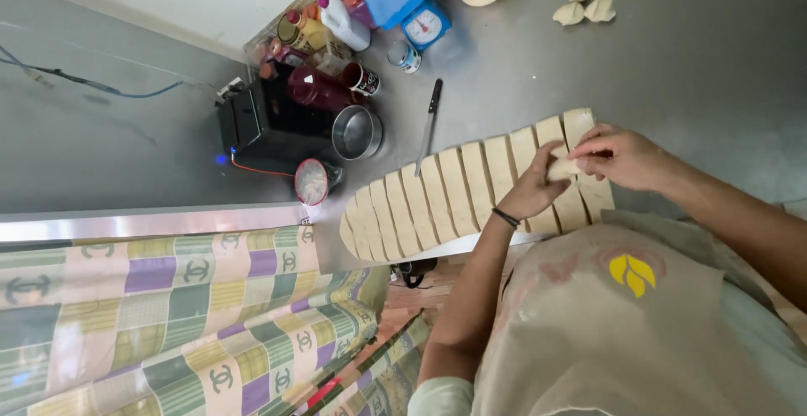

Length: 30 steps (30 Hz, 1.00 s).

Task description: The person uses a knife to cut a large sheet of dough into strips on a metal countertop. They then pick up individual strips, roll them into small balls, and place them on the counter.

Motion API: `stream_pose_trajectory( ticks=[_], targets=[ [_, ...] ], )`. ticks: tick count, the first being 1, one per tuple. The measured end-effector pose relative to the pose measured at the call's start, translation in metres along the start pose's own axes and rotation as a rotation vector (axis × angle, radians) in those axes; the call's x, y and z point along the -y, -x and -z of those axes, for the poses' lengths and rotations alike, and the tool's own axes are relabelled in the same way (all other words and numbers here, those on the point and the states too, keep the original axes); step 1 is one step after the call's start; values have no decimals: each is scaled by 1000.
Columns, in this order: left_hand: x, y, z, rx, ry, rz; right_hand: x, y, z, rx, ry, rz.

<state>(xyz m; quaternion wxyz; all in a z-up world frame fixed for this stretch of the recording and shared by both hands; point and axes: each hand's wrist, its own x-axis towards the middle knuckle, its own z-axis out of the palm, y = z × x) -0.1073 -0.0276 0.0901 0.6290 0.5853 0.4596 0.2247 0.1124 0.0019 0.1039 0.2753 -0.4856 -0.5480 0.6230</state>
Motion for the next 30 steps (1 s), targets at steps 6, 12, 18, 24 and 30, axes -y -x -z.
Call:
stream_pose_trajectory(
  ticks=[6,12,18,24,30],
  targets=[
    [-79,15,-3,-160,-513,-179,16,9,-42,54,238,19],
    [39,-26,-2,-256,-8,-234,61,11,-30,-182,569,159],
    [5,-38,-32,-205,-224,-317,29,4,-6,-409,539,575],
    [-39,-11,-59,21,-629,-423,-38,-79,94,-268,829,-516],
    [-45,-16,-32,-164,-407,52,-26,-100,137,-500,520,710]
  ],
)
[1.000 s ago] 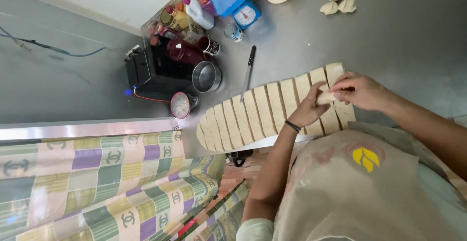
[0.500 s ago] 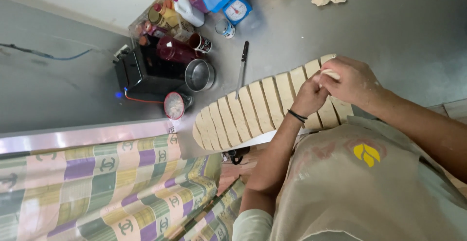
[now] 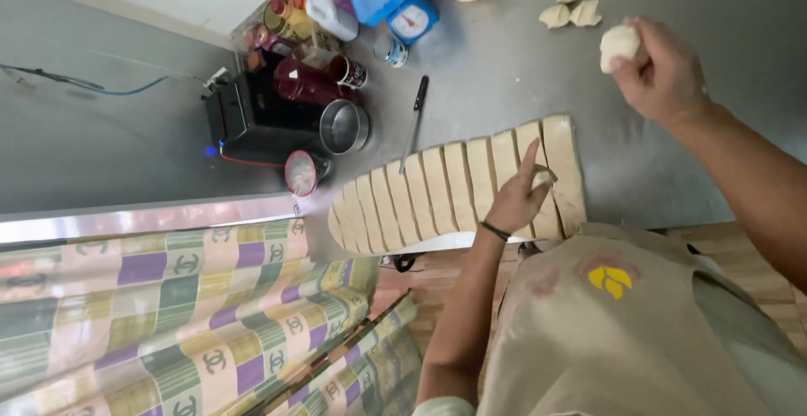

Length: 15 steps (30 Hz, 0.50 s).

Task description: The person uses a knife to cut a large sheet of dough into strips on a metal countertop. They then pick up individual strips, roll them into small balls, and place them on the counter.

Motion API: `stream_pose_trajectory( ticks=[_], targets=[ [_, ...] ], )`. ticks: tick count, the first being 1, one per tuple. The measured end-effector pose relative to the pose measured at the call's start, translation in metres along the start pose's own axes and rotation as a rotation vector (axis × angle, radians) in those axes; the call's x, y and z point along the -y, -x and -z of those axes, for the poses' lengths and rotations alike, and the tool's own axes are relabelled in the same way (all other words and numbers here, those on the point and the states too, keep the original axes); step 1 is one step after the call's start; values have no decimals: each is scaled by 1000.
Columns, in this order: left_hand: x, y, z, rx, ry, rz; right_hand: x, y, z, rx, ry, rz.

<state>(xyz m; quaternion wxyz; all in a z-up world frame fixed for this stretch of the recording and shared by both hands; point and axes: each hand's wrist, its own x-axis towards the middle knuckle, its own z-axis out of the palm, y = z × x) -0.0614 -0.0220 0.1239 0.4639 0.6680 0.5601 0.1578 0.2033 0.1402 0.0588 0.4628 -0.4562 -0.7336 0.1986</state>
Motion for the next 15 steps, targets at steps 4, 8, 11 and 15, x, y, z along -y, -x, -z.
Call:
stream_pose_trajectory(
  ticks=[4,8,11,15],
  targets=[
    [-16,18,1,-88,-12,-33,-52,36,-45,192,119,-694],
    [-43,3,28,-27,39,151,50,100,-88,765,-670,-747],
    [-23,11,25,174,15,238,138,86,-52,713,-548,-865],
    [32,14,19,355,287,-63,151,76,-26,617,-618,-943]
  ],
)
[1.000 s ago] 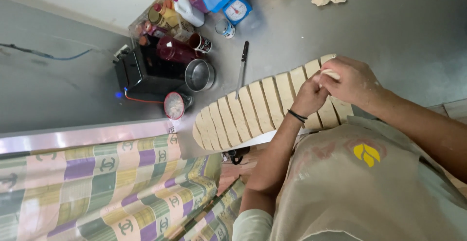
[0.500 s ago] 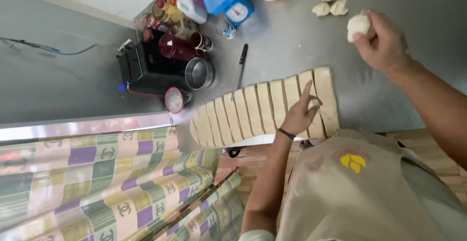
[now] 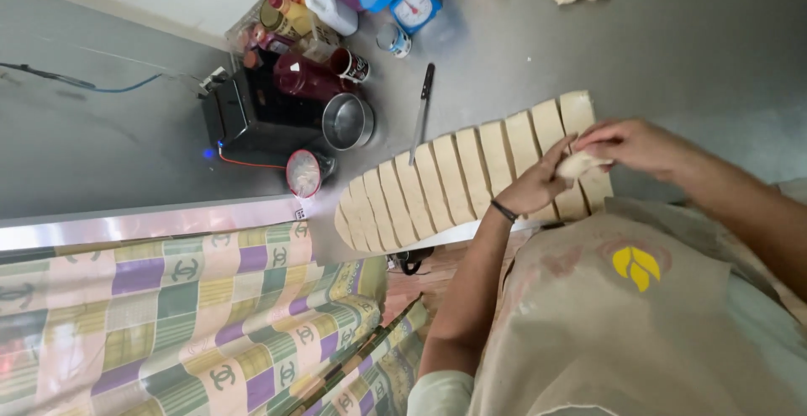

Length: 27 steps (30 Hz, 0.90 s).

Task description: The person uses a knife to cut a large sheet of dough into strips on a metal countertop. They then pick up individual strips, roll them into small balls, and place them on the counter.

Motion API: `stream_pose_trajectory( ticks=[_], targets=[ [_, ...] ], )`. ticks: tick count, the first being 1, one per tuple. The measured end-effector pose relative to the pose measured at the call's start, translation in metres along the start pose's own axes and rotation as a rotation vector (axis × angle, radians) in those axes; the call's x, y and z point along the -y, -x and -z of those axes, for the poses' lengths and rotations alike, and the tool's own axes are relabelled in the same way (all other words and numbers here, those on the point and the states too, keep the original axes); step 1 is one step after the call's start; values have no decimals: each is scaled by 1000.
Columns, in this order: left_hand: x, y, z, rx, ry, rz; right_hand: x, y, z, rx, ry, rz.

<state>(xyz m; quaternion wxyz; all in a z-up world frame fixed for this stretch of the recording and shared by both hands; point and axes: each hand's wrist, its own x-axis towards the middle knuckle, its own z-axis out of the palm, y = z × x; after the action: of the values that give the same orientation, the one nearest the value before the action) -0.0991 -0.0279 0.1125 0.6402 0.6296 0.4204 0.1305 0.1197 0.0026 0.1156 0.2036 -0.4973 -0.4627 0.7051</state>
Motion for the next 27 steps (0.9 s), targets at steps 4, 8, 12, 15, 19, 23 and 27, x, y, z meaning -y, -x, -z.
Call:
stream_pose_trajectory(
  ticks=[4,8,12,15,19,23,27],
  targets=[
    [-25,-9,-2,-227,-107,11,38,37,-20,11,258,-242],
    [-16,-42,19,-303,-241,-94,78,67,-28,-77,363,-330],
    [67,-116,40,-297,-375,7,10,58,7,-226,391,-371],
    [124,-178,46,-326,-768,73,-55,44,17,-320,507,-536],
    [138,-211,38,-246,-961,335,-127,17,-22,-249,624,-492],
    [204,-231,19,-308,-762,-95,-142,16,-58,-268,994,-152],
    [72,-153,12,-266,-443,-277,-204,-3,-25,-320,1077,116]
  ],
)
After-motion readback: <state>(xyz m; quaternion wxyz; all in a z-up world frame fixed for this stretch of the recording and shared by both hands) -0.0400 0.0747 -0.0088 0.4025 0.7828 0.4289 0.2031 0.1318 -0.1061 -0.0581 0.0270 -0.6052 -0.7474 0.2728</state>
